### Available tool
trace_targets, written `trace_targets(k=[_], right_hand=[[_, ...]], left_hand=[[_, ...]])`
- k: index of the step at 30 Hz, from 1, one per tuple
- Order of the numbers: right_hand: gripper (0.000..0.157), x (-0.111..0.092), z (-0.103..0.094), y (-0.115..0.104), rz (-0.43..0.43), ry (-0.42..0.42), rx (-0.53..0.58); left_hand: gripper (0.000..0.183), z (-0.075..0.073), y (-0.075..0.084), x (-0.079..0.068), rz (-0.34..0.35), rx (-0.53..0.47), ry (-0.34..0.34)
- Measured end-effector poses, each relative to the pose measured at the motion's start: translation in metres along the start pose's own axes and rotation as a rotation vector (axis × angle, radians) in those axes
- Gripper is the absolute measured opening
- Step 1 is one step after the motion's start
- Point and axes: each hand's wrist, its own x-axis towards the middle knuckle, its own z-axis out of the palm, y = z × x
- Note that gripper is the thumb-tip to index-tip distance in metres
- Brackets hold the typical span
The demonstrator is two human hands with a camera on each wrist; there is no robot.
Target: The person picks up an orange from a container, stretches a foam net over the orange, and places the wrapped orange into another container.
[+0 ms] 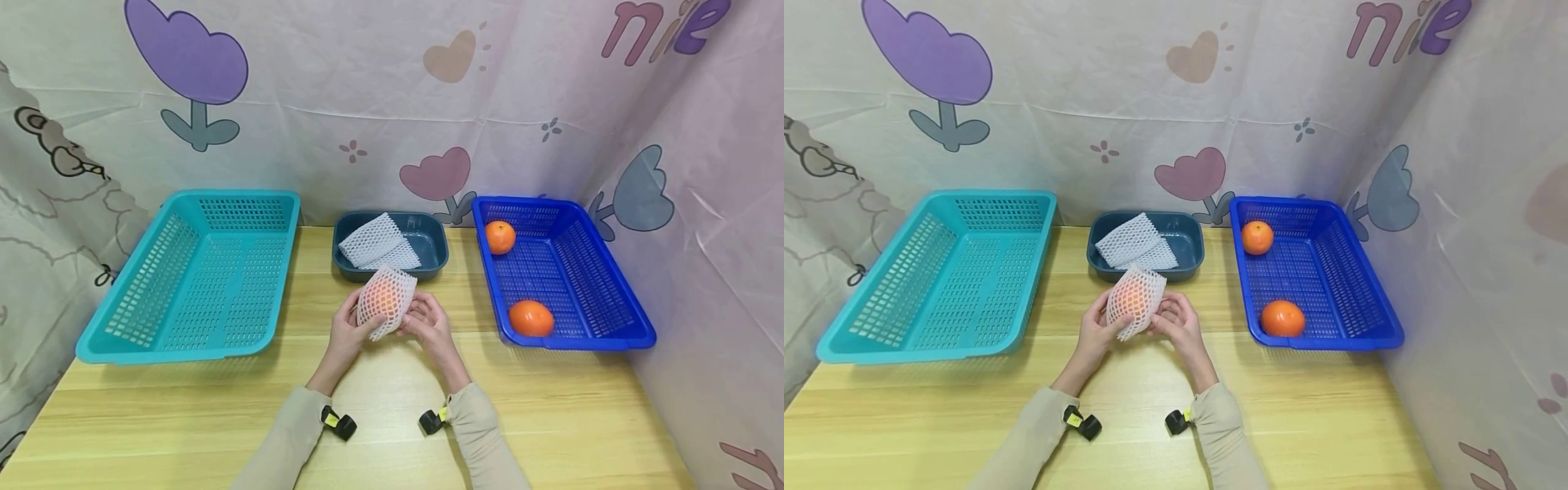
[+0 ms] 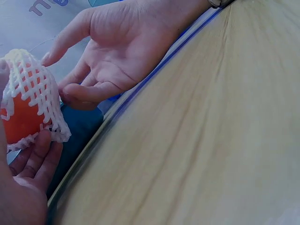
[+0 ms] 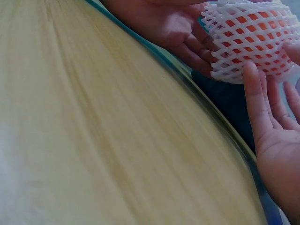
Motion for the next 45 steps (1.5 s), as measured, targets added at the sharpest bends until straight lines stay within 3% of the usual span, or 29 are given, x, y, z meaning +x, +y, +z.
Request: trace_targets(k=[7,18,24,30,38,45], right_hand=[[0.054,-0.0003,-0.0032,0.0020,0.005,-0.085,0.024],[0.065,0.0005,0.0018,-0.0001,0.019,0.036,0.005],[0.065,0.0008,0.0007,0.0004,0.025,0.048,-0.001],[0.076,0.0000,-0.0001,-0.0005,0.074,0.046,-0.002],[0.074,-0.0008,0.0013,-0.0044,0.044,0.023,0.035],[0.070,0.0009,0.0005,-0.0005,0.014,0.014,0.014]], left_hand=[[0.062,-0.0002,0.0002,-0.0003,-0.002,0.072,-0.017],[0.057,-0.0012,-0.0024,-0.0002,-0.016,0.071,-0.027],[0.057,-0.0021,-0.0022,-0.0005,-0.025,0.051,-0.038],[0.058,-0.0017,-0.0012,-0.0007,-0.027,0.055,-0.064],[0.071,-0.0033,-0.0040,-0.0017,-0.026,0.156,-0.138],[0.079,-0.0011,-0.0048,-0.0017,-0.022,0.240,-0.095]])
